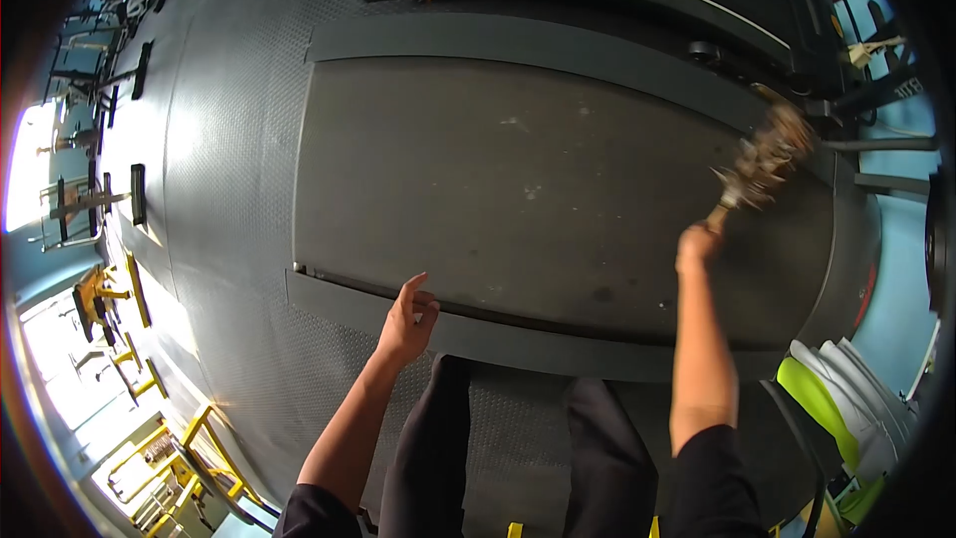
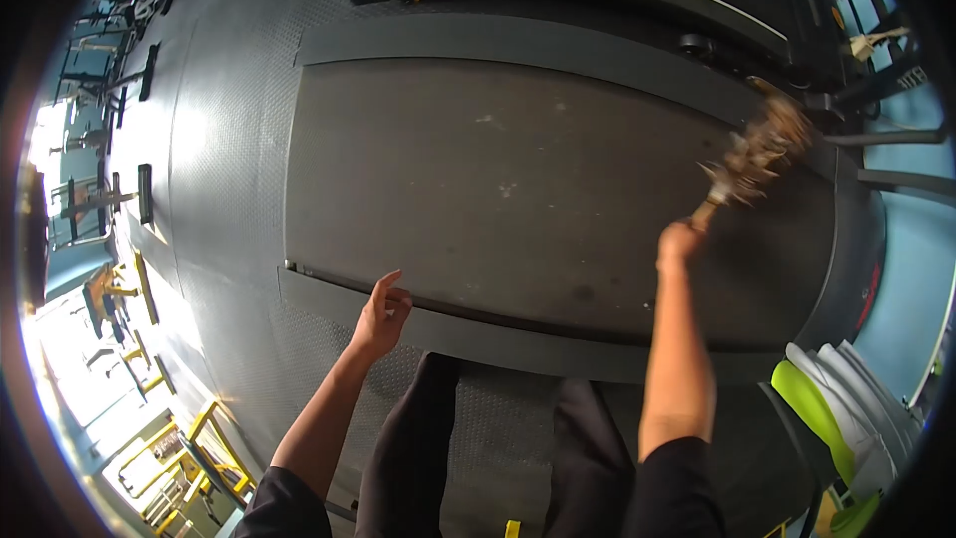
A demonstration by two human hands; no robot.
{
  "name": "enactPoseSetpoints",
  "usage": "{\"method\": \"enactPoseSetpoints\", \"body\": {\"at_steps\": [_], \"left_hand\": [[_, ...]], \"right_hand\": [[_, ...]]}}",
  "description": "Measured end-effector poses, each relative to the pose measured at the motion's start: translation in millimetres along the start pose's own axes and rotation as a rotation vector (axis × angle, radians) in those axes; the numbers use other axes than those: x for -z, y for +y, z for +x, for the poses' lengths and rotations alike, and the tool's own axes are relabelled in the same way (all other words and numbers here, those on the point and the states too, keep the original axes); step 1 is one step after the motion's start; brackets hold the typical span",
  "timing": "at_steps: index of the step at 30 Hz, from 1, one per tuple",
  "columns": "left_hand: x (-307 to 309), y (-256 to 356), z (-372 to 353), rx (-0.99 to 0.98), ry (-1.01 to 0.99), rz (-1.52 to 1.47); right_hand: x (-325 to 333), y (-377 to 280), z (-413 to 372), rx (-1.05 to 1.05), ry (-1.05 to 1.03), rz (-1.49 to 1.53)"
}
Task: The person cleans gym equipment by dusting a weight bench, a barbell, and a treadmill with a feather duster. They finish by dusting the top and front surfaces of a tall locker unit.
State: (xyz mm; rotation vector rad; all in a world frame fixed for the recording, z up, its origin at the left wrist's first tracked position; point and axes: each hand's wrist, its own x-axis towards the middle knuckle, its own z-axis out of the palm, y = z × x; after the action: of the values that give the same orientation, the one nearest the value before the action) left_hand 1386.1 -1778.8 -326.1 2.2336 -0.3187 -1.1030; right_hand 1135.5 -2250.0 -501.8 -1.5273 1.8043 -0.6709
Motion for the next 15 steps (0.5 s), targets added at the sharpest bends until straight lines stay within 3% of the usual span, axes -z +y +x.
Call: {"method": "enactPoseSetpoints", "body": {"at_steps": [1, 2, 4, 5, 6, 8, 9, 10, 12, 15], "left_hand": [[9, -5, 0, -0.008, 0.033, -0.007], [16, -11, -4, -0.005, 0.042, -0.016], [27, -23, -15, -0.021, 0.061, -0.031], [32, -25, -23, 0.041, 0.049, -0.144], [35, -28, -31, 0.046, 0.058, -0.149], [39, -41, -49, 0.120, 0.093, -0.151], [40, -52, -58, 0.080, 0.113, -0.142], [39, -65, -65, 0.074, 0.110, -0.152], [35, -88, -78, 0.071, 0.135, -0.230], [42, -96, -93, 0.167, 0.133, -0.300]], "right_hand": [[-40, -36, -55, 0.151, -0.066, -0.195], [-80, -66, -111, 0.082, -0.214, -0.131], [-127, -153, -234, 0.357, -0.489, -0.311], [-152, -183, -282, 0.336, -0.677, -0.302], [-174, -214, -327, 0.448, -0.748, -0.439], [-209, -264, -404, 0.412, -1.127, -0.377], [-236, -266, -443, 0.458, -1.206, -0.409], [-237, -278, -476, 0.703, -1.215, -0.384], [-223, -283, -513, 0.771, -1.345, -0.362], [-187, -267, -511, 0.781, -1.205, -0.179]]}}
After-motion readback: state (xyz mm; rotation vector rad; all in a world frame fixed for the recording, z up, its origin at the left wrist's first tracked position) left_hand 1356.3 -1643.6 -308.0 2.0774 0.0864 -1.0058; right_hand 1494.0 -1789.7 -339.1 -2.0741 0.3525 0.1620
